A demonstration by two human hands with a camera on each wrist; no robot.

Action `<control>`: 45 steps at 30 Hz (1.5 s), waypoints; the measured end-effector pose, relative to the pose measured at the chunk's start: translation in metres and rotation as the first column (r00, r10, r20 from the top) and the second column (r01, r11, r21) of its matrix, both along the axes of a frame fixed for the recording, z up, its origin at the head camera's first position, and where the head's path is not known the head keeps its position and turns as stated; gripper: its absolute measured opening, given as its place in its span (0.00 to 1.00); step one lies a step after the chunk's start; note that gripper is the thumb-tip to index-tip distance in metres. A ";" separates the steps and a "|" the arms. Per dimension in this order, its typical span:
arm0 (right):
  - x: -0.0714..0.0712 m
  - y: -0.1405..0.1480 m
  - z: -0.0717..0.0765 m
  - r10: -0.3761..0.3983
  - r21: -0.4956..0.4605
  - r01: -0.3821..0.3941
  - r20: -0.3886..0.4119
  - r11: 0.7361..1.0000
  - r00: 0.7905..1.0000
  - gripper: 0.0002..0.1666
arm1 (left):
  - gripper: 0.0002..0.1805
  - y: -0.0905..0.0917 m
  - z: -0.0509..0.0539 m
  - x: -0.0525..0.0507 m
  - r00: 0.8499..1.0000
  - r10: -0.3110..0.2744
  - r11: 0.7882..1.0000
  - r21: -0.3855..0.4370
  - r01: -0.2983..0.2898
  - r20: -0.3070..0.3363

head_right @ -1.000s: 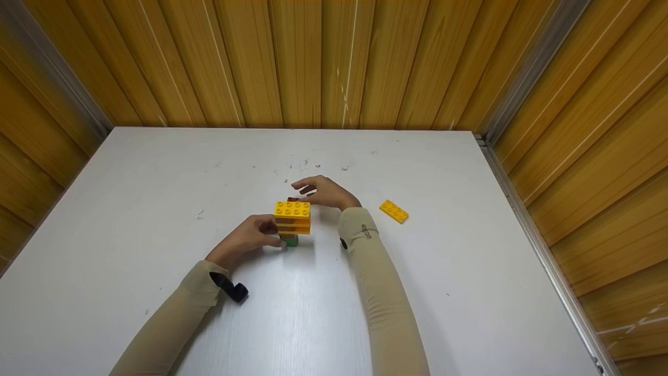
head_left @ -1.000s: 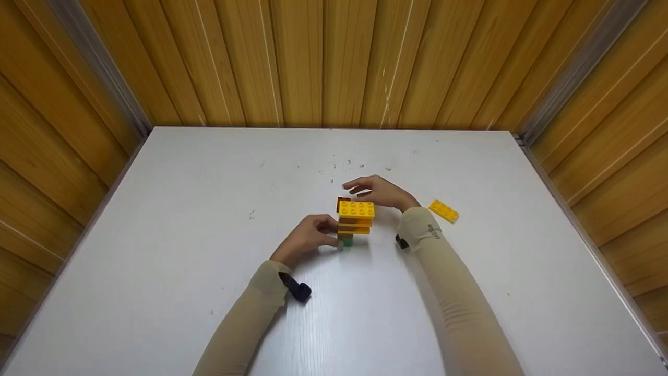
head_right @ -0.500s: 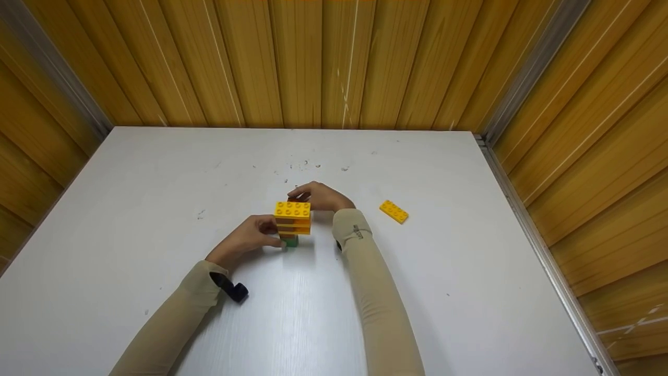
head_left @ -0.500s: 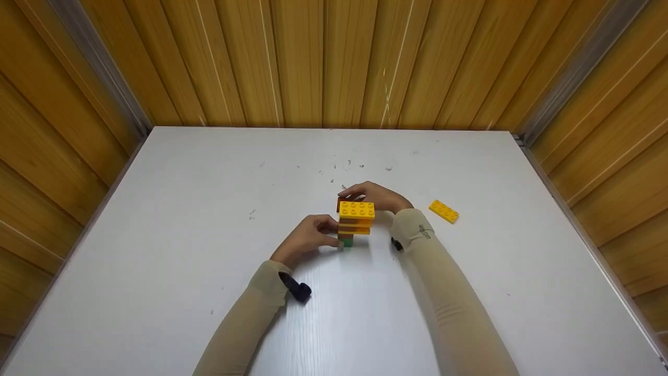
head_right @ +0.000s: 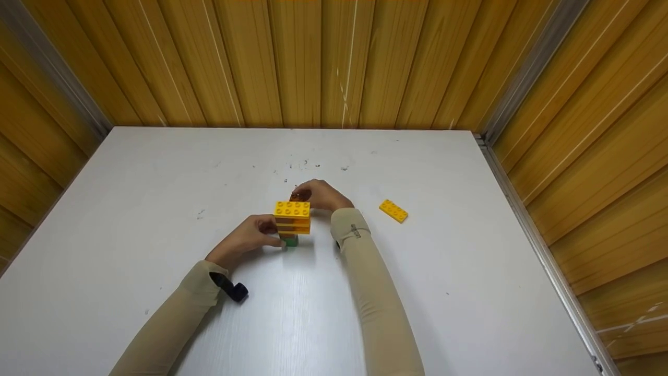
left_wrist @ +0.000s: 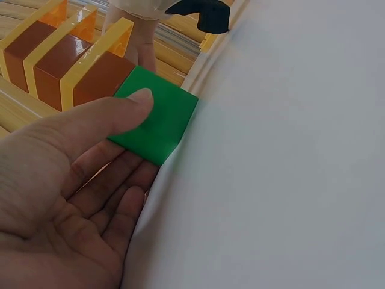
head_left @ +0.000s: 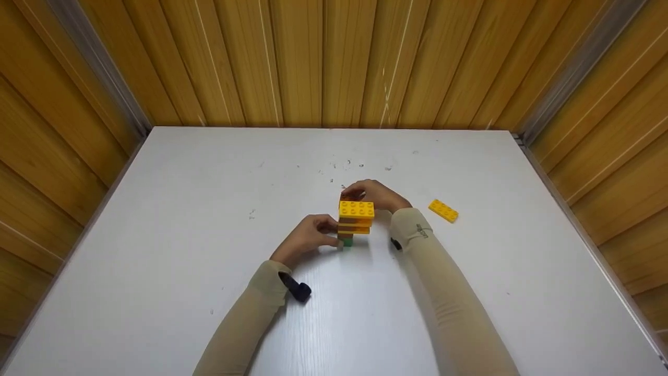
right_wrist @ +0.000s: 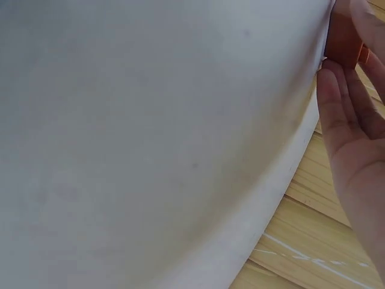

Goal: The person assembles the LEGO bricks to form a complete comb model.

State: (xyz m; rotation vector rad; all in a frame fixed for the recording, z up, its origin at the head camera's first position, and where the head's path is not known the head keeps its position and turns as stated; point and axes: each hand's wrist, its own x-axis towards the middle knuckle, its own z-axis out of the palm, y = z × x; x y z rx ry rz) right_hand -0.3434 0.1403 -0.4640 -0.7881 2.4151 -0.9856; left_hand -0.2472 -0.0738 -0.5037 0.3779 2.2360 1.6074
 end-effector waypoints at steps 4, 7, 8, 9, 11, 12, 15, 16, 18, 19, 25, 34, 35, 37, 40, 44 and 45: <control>-0.004 0.007 -0.002 -0.019 0.023 0.019 -0.018 1.000 1.000 0.22 | 0.15 0.001 0.000 0.000 1.000 0.004 1.000 0.009 -0.004 0.002; -0.006 0.012 -0.002 -0.046 0.048 0.047 -0.016 0.998 0.999 0.21 | 0.15 0.001 0.000 0.000 1.000 0.004 1.000 0.006 -0.004 0.004; -0.007 0.013 -0.002 -0.059 0.059 0.059 -0.016 0.996 0.998 0.20 | 0.15 0.001 0.000 0.000 1.000 0.005 1.000 0.003 -0.005 0.005; -0.007 0.015 -0.001 -0.074 0.069 0.075 -0.016 0.995 0.997 0.20 | 0.15 0.000 0.000 0.000 1.000 0.004 1.000 0.001 -0.004 0.000; -0.008 0.018 0.000 -0.099 0.087 0.101 -0.022 0.991 0.995 0.20 | 0.16 0.000 0.001 0.001 1.000 0.005 1.000 -0.003 -0.005 -0.004; -0.008 0.019 0.000 -0.112 0.094 0.114 -0.023 0.989 0.993 0.20 | 0.16 0.000 0.001 0.001 1.000 0.005 1.000 -0.004 -0.005 -0.005; -0.008 0.024 0.001 -0.144 0.095 0.145 -0.023 0.985 0.989 0.21 | 0.16 -0.001 0.001 0.001 1.000 0.004 1.000 -0.006 -0.004 -0.013; -0.009 0.025 0.001 -0.150 0.087 0.151 -0.021 0.985 0.989 0.21 | 0.16 -0.001 0.001 0.001 1.000 0.005 1.000 -0.008 -0.005 -0.012; -0.009 0.028 0.001 -0.159 0.070 0.160 -0.019 0.985 0.987 0.22 | 0.16 0.000 0.001 0.000 1.000 0.004 1.000 -0.011 -0.004 -0.014; -0.010 0.030 0.001 -0.162 0.063 0.163 -0.020 0.985 0.987 0.22 | 0.16 0.000 0.001 0.000 1.000 0.003 1.000 -0.011 -0.003 -0.015; -0.011 0.036 0.000 -0.181 0.056 0.182 -0.018 0.982 0.983 0.23 | 0.17 0.000 0.001 -0.001 1.000 -0.004 1.000 -0.009 0.004 -0.021; -0.010 0.044 0.009 -0.168 0.055 0.172 -0.066 0.984 0.984 0.25 | 0.18 0.000 0.000 -0.002 1.000 0.006 1.000 -0.018 -0.006 -0.009; -0.010 0.045 0.010 -0.171 0.052 0.174 -0.063 0.983 0.983 0.25 | 0.18 0.000 0.001 -0.002 1.000 0.008 1.000 -0.018 -0.008 -0.005; -0.009 0.046 0.013 -0.168 0.047 0.171 -0.063 0.984 0.984 0.25 | 0.18 0.000 0.001 -0.001 1.000 0.008 1.000 -0.016 -0.008 -0.005; -0.010 0.048 0.015 -0.175 0.050 0.178 -0.058 0.983 0.983 0.26 | 0.18 0.000 0.002 -0.001 1.000 0.011 1.000 -0.003 -0.010 0.006; -0.009 0.050 0.018 -0.183 0.061 0.187 -0.061 0.981 0.981 0.27 | 0.18 0.001 0.002 -0.001 1.000 0.018 1.000 0.008 -0.019 0.018; -0.009 0.051 0.019 -0.183 0.061 0.187 -0.060 0.981 0.981 0.27 | 0.18 0.001 0.001 -0.001 1.000 0.021 1.000 0.009 -0.022 0.020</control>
